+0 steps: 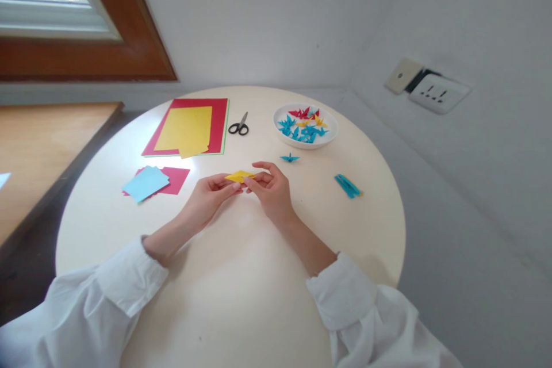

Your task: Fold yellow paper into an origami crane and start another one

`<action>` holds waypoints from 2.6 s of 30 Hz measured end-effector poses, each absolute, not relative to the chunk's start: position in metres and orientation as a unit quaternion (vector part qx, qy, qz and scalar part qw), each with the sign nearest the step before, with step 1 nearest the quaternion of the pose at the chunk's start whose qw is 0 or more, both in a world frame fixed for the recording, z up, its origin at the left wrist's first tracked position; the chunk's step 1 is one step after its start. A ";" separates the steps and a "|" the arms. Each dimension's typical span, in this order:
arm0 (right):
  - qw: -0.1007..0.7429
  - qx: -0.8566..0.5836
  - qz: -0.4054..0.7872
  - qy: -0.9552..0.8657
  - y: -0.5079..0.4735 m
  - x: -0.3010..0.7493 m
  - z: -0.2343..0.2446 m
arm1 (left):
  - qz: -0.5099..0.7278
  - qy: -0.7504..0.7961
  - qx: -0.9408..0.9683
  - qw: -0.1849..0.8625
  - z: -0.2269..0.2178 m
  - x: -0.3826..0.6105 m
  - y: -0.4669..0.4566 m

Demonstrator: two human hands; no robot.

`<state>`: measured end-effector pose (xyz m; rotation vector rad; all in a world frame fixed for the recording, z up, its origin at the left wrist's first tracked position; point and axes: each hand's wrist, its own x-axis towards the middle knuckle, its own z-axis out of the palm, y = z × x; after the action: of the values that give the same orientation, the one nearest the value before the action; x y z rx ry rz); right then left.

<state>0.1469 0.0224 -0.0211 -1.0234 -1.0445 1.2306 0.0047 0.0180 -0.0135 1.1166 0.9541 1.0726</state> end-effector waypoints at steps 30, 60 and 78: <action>0.553 -0.483 0.402 -0.547 0.019 0.147 -0.028 | 0.414 0.492 0.595 0.483 -0.018 0.003 0.020; 0.565 -0.448 0.425 -0.547 0.019 0.147 -0.027 | 0.492 0.438 0.377 0.652 -0.006 0.003 0.021; 0.526 -0.423 0.476 -0.564 0.019 0.149 -0.026 | 0.454 0.425 0.433 0.653 -0.005 0.002 0.021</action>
<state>0.1488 0.0189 -0.0264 -1.0110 -1.3490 1.1372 0.0017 0.0207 -0.0047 0.9829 0.9647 1.0298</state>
